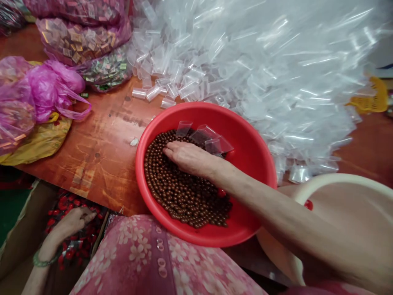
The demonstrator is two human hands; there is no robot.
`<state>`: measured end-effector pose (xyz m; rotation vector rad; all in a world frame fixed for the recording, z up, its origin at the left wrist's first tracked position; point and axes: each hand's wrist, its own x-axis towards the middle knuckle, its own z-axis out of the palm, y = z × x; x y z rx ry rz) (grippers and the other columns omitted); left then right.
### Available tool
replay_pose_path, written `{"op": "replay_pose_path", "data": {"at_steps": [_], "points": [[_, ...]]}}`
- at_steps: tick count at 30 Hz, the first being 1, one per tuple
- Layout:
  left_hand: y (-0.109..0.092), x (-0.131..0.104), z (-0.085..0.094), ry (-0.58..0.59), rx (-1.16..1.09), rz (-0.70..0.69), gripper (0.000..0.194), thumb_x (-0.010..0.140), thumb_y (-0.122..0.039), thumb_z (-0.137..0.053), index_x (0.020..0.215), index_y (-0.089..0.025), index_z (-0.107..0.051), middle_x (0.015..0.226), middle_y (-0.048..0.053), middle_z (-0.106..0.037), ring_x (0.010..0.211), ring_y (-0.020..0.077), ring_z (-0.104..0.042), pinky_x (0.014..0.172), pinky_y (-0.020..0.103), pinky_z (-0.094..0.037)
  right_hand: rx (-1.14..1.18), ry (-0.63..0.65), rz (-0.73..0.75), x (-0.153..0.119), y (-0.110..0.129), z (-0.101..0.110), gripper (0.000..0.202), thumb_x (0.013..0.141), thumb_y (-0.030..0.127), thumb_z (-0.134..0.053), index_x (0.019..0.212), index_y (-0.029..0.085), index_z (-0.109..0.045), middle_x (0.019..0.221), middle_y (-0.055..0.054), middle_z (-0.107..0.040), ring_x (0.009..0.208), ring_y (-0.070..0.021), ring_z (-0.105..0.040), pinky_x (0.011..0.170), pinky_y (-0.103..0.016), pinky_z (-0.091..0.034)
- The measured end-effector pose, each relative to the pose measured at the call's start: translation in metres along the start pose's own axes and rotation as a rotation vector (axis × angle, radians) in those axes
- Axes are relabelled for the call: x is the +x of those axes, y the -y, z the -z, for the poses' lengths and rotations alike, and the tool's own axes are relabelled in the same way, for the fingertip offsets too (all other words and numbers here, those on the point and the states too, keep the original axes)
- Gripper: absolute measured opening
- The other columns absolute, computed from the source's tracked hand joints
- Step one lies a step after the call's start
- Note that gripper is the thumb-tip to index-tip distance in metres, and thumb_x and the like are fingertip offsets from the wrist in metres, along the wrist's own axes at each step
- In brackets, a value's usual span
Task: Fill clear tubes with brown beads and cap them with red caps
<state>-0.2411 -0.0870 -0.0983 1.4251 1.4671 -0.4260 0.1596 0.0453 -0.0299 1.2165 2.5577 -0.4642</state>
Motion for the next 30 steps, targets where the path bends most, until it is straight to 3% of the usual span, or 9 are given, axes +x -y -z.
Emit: {"op": "replay_pose_path", "data": {"at_steps": [2, 5, 9, 13, 16, 19, 24, 30], "points": [[-0.028, -0.016, 0.01, 0.1, 0.024, -0.087, 0.059, 0.089, -0.065, -0.04, 0.078, -0.014, -0.067, 0.076, 0.007, -0.07, 0.074, 0.0236, -0.064, 0.068, 0.03, -0.047, 0.036, 0.025, 0.086, 0.0, 0.008, -0.003, 0.033, 0.084, -0.001, -0.043, 0.104, 0.011, -0.065, 0.107, -0.016, -0.067, 0.103, -0.0244, -0.063, 0.094, -0.035, -0.048], [-0.07, -0.043, 0.029, 0.175, -0.049, -0.221, 0.052, 0.093, -0.058, -0.04, 0.092, -0.016, -0.07, 0.09, 0.005, -0.071, 0.083, 0.0202, -0.064, 0.075, 0.027, -0.048, 0.206, 0.044, 0.217, -0.004, 0.013, -0.011, 0.036, 0.076, -0.002, -0.049, 0.106, 0.01, -0.064, 0.107, -0.014, -0.066, 0.103, -0.0238, -0.062, 0.092, -0.034, -0.049], [-0.115, -0.066, 0.052, 0.157, -0.234, -0.504, 0.032, 0.093, -0.044, -0.053, 0.101, -0.019, -0.072, 0.104, 0.007, -0.072, 0.094, 0.0198, -0.066, 0.084, 0.026, -0.049, 0.585, -0.018, 0.258, -0.009, 0.008, -0.018, 0.041, 0.072, 0.0, -0.057, 0.111, 0.013, -0.062, 0.111, -0.011, -0.065, 0.106, -0.0221, -0.06, 0.095, -0.036, -0.047], [-0.158, -0.062, 0.061, 0.103, -0.642, -0.81, 0.027, 0.09, -0.041, -0.061, 0.101, -0.021, -0.074, 0.097, 0.007, -0.073, 0.089, 0.0196, -0.068, 0.082, 0.027, -0.052, 0.975, -0.006, 0.182, -0.016, 0.007, -0.011, 0.036, 0.078, 0.021, -0.069, 0.113, 0.016, -0.061, 0.104, -0.005, -0.065, 0.092, -0.0173, -0.059, 0.085, -0.032, -0.047], [-0.193, -0.049, 0.058, -0.046, -0.816, -0.785, 0.021, 0.09, -0.031, -0.063, 0.106, -0.02, -0.071, 0.105, 0.006, -0.072, 0.096, 0.0171, -0.068, 0.088, 0.026, -0.052, 1.22, 0.024, 0.118, -0.024, 0.008, 0.0, 0.04, 0.077, 0.03, -0.073, 0.113, 0.018, -0.061, 0.09, 0.001, -0.061, 0.075, -0.0121, -0.053, 0.072, -0.027, -0.045], [-0.221, -0.033, 0.052, -0.118, -0.844, -0.708, 0.031, 0.087, -0.023, -0.066, 0.117, -0.018, -0.063, 0.124, 0.008, -0.066, 0.116, 0.0187, -0.062, 0.103, 0.03, -0.047, 1.347, -0.018, 0.087, -0.034, 0.008, 0.01, 0.043, 0.073, 0.031, -0.077, 0.111, 0.018, -0.063, 0.085, 0.002, -0.059, 0.076, -0.0116, -0.052, 0.073, -0.026, -0.043], [-0.238, -0.006, 0.042, -0.008, -0.829, -0.774, 0.055, 0.083, -0.023, -0.069, 0.134, -0.019, -0.048, 0.147, 0.011, -0.049, 0.135, 0.0236, -0.048, 0.114, 0.038, -0.039, 1.325, -0.147, 0.085, -0.045, 0.002, 0.021, 0.043, 0.072, 0.03, -0.079, 0.112, 0.019, -0.066, 0.091, 0.001, -0.061, 0.076, -0.0109, -0.052, 0.072, -0.026, -0.043], [-0.251, 0.012, 0.038, 0.09, -0.741, -0.87, 0.06, 0.087, -0.028, -0.065, 0.142, -0.019, -0.042, 0.15, 0.013, -0.046, 0.135, 0.0274, -0.048, 0.114, 0.042, -0.039, 1.298, -0.243, 0.113, -0.051, 0.001, 0.028, 0.04, 0.072, 0.029, -0.08, 0.109, 0.018, -0.068, 0.096, 0.0, -0.067, 0.083, -0.0127, -0.058, 0.078, -0.027, -0.048]]}}
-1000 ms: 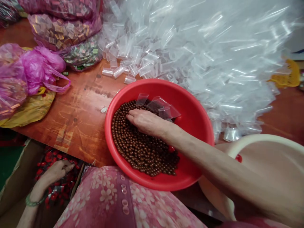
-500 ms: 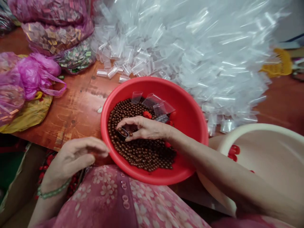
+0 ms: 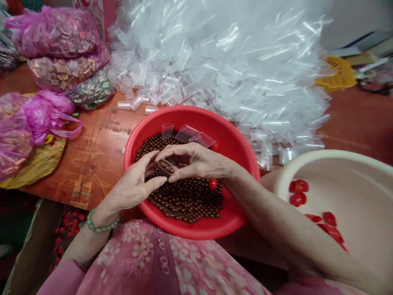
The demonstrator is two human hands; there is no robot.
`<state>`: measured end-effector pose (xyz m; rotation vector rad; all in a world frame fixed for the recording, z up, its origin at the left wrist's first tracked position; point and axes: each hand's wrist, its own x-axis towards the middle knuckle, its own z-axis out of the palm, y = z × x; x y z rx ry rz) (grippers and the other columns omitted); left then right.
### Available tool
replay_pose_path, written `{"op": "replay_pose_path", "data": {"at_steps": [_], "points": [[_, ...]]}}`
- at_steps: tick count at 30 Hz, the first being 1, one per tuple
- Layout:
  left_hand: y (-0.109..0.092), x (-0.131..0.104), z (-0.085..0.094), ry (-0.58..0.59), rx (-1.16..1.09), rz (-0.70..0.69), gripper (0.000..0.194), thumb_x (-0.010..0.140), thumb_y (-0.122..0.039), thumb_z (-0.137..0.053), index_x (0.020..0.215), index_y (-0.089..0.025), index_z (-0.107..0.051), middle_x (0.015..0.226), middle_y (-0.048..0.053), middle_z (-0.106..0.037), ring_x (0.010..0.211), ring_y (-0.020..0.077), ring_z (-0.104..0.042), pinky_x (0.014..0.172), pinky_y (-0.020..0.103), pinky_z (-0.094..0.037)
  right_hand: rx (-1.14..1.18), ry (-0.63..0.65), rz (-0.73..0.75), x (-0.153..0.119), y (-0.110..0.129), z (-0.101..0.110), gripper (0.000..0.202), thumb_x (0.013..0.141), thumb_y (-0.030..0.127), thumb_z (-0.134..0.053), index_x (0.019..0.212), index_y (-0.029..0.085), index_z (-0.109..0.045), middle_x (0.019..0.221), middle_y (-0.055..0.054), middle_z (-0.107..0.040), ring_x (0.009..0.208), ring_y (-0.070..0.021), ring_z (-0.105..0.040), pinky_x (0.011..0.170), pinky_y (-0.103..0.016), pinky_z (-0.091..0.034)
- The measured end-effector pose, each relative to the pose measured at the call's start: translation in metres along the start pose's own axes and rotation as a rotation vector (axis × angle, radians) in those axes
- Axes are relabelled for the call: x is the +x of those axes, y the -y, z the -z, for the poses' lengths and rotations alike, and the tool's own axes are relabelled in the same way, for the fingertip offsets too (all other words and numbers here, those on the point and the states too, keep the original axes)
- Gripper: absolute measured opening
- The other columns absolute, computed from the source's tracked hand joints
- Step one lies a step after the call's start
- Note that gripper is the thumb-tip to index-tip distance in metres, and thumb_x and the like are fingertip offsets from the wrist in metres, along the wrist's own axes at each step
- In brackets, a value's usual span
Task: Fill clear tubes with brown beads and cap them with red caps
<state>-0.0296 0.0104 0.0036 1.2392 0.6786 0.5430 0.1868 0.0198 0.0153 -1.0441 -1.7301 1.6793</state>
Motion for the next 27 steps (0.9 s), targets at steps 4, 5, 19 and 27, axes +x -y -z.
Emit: {"op": "replay_pose_path", "data": {"at_steps": [4, 5, 19, 27], "points": [[-0.004, 0.009, -0.005, -0.024, 0.09, 0.022, 0.064, 0.084, -0.034, -0.069, 0.14, -0.017, -0.044, 0.146, 0.014, -0.051, 0.134, 0.0285, -0.049, 0.114, 0.042, -0.038, -0.002, 0.009, 0.009, -0.005, 0.008, -0.004, 0.039, 0.075, 0.031, -0.077, 0.11, 0.017, -0.07, 0.102, -0.001, -0.071, 0.09, -0.0148, -0.064, 0.085, -0.029, -0.051], [-0.004, 0.01, -0.006, -0.024, 0.1, 0.03, 0.064, 0.084, -0.035, -0.069, 0.141, -0.016, -0.044, 0.144, 0.014, -0.053, 0.132, 0.0276, -0.051, 0.113, 0.041, -0.039, -0.022, 0.008, 0.004, -0.006, 0.01, -0.005, 0.038, 0.077, 0.032, -0.075, 0.111, 0.018, -0.071, 0.101, -0.001, -0.072, 0.09, -0.015, -0.065, 0.084, -0.028, -0.051], [-0.015, 0.0, -0.011, 0.066, 0.256, 0.014, 0.021, 0.088, -0.029, -0.063, 0.103, -0.017, -0.07, 0.097, 0.004, -0.073, 0.088, 0.0146, -0.066, 0.077, 0.023, -0.05, -0.111, -0.475, -0.132, -0.047, -0.009, 0.029, 0.042, 0.074, 0.038, -0.075, 0.11, 0.017, -0.067, 0.093, -0.006, -0.073, 0.082, -0.0169, -0.068, 0.077, -0.032, -0.055], [-0.014, 0.005, -0.009, 0.04, 0.206, 0.06, 0.023, 0.085, -0.031, -0.065, 0.1, -0.015, -0.071, 0.096, 0.006, -0.073, 0.087, 0.0152, -0.065, 0.073, 0.024, -0.049, -0.92, -0.323, -0.42, -0.03, -0.026, 0.028, 0.027, 0.089, 0.027, -0.055, 0.11, 0.017, -0.069, 0.103, -0.008, -0.073, 0.092, -0.021, -0.068, 0.08, -0.029, -0.049]]}}
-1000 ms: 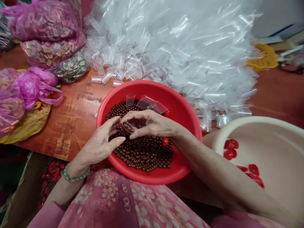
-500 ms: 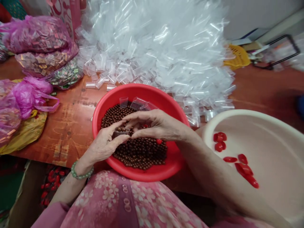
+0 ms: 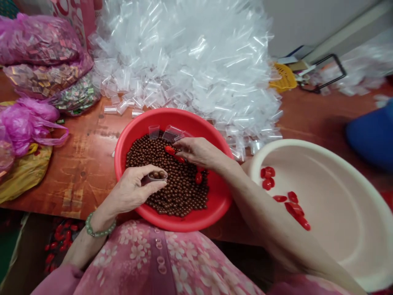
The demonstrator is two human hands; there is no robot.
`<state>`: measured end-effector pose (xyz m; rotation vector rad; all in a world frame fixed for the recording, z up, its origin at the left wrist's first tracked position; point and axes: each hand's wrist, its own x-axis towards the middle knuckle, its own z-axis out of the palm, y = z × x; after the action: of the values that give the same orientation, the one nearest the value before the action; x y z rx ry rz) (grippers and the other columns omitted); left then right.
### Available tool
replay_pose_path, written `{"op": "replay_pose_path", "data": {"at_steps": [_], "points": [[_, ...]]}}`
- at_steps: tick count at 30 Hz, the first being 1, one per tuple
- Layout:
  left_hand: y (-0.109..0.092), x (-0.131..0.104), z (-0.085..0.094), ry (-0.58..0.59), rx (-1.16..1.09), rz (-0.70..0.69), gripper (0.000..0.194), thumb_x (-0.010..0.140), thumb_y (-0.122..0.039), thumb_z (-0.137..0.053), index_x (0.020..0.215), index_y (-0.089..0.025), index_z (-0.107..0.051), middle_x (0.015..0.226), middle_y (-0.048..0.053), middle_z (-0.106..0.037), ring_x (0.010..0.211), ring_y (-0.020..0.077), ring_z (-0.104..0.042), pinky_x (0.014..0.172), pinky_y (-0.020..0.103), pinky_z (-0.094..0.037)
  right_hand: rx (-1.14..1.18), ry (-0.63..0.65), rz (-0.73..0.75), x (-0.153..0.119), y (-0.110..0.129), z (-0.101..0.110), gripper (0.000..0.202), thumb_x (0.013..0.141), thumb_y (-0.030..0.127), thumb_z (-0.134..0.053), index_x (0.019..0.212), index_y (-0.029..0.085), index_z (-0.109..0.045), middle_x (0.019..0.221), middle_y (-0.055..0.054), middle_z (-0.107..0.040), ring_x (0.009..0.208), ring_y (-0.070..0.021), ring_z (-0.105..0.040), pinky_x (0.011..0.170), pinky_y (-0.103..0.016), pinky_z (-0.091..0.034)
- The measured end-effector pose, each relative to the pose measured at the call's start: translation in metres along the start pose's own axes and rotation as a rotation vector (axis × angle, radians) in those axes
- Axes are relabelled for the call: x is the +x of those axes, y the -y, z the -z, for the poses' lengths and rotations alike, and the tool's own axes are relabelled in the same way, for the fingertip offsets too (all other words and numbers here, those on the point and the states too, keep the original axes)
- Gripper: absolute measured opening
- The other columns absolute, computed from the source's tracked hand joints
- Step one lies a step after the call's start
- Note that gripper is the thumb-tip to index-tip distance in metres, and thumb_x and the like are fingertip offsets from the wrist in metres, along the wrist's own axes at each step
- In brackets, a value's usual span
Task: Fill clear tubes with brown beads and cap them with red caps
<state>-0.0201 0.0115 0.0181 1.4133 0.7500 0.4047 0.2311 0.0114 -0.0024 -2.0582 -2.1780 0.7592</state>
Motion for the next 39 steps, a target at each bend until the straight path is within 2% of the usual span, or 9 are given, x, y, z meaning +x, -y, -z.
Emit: {"op": "replay_pose_path", "data": {"at_steps": [7, 12, 14, 17, 19, 21, 26, 30, 39], "points": [[0.005, 0.005, -0.002, -0.052, -0.135, 0.038, 0.034, 0.078, -0.026, -0.071, 0.11, -0.015, -0.067, 0.094, 0.006, -0.075, 0.086, 0.0162, -0.068, 0.083, 0.029, -0.051, -0.184, 0.048, -0.026, 0.03, 0.004, -0.027, 0.024, 0.089, 0.021, -0.052, 0.104, 0.013, -0.069, 0.103, -0.016, -0.071, 0.09, -0.0249, -0.066, 0.077, -0.031, -0.047], [0.005, 0.006, 0.001, -0.044, -0.135, 0.009, 0.02, 0.08, -0.026, -0.07, 0.096, -0.015, -0.068, 0.091, 0.005, -0.072, 0.084, 0.0146, -0.066, 0.081, 0.027, -0.048, -0.131, -0.017, -0.012, 0.023, 0.005, -0.023, 0.027, 0.09, 0.02, -0.05, 0.109, 0.013, -0.067, 0.107, -0.016, -0.07, 0.1, -0.0265, -0.064, 0.087, -0.035, -0.048], [0.004, 0.006, 0.001, -0.06, -0.12, -0.001, 0.017, 0.08, -0.025, -0.069, 0.094, -0.015, -0.067, 0.089, 0.003, -0.07, 0.082, 0.0131, -0.063, 0.079, 0.026, -0.047, 0.088, -0.101, 0.01, 0.015, 0.007, -0.017, 0.027, 0.09, 0.026, -0.053, 0.111, 0.014, -0.065, 0.106, -0.013, -0.07, 0.1, -0.0247, -0.064, 0.088, -0.036, -0.049], [0.003, 0.004, 0.001, -0.079, -0.117, -0.011, 0.016, 0.081, -0.025, -0.068, 0.094, -0.016, -0.066, 0.088, 0.002, -0.067, 0.08, 0.0123, -0.061, 0.077, 0.025, -0.046, 0.754, -0.201, 0.054, 0.0, 0.014, -0.011, 0.03, 0.084, 0.039, -0.065, 0.106, 0.018, -0.061, 0.094, -0.006, -0.07, 0.082, -0.0189, -0.067, 0.075, -0.033, -0.053], [0.002, 0.002, -0.001, -0.058, -0.114, -0.015, 0.014, 0.083, -0.026, -0.067, 0.093, -0.016, -0.066, 0.089, 0.002, -0.067, 0.08, 0.0124, -0.06, 0.077, 0.025, -0.045, 1.116, -0.144, 0.053, -0.009, 0.021, -0.009, 0.035, 0.079, 0.043, -0.071, 0.103, 0.021, -0.058, 0.082, -0.002, -0.068, 0.068, -0.0164, -0.066, 0.062, -0.03, -0.052], [0.001, 0.001, -0.004, -0.02, -0.104, -0.006, 0.014, 0.083, -0.026, -0.066, 0.093, -0.016, -0.065, 0.09, 0.002, -0.067, 0.081, 0.013, -0.06, 0.077, 0.026, -0.045, 1.302, -0.043, 0.03, -0.015, 0.028, -0.008, 0.038, 0.078, 0.043, -0.074, 0.104, 0.021, -0.058, 0.073, 0.0, -0.065, 0.059, -0.0148, -0.063, 0.052, -0.026, -0.048], [0.001, 0.004, -0.01, -0.114, 0.025, 0.022, 0.018, 0.087, -0.03, -0.061, 0.099, -0.018, -0.064, 0.085, 0.001, -0.065, 0.078, 0.0134, -0.058, 0.073, 0.025, -0.044, 1.497, -0.011, -0.01, -0.021, 0.042, -0.005, 0.038, 0.074, 0.039, -0.078, 0.105, 0.02, -0.068, 0.063, 0.005, -0.056, 0.048, -0.0071, -0.049, 0.046, -0.023, -0.036], [-0.002, 0.009, -0.012, -0.05, 0.008, 0.035, 0.019, 0.086, -0.031, -0.063, 0.1, -0.018, -0.064, 0.082, 0.0, -0.064, 0.075, 0.0127, -0.056, 0.069, 0.025, -0.043, 1.566, -0.027, -0.009, -0.027, 0.047, -0.002, 0.037, 0.067, 0.038, -0.083, 0.097, 0.02, -0.072, 0.058, 0.006, -0.051, 0.045, -0.006, -0.041, 0.042, -0.023, -0.031], [-0.002, 0.01, -0.013, -0.045, -0.053, 0.049, 0.018, 0.086, -0.03, -0.064, 0.096, -0.016, -0.064, 0.084, 0.001, -0.064, 0.078, 0.0129, -0.057, 0.075, 0.026, -0.044, 1.507, -0.117, -0.004, -0.035, 0.06, 0.001, 0.031, 0.067, 0.036, -0.084, 0.085, 0.019, -0.066, 0.056, 0.006, -0.057, 0.043, -0.0064, -0.051, 0.042, -0.02, -0.042]]}}
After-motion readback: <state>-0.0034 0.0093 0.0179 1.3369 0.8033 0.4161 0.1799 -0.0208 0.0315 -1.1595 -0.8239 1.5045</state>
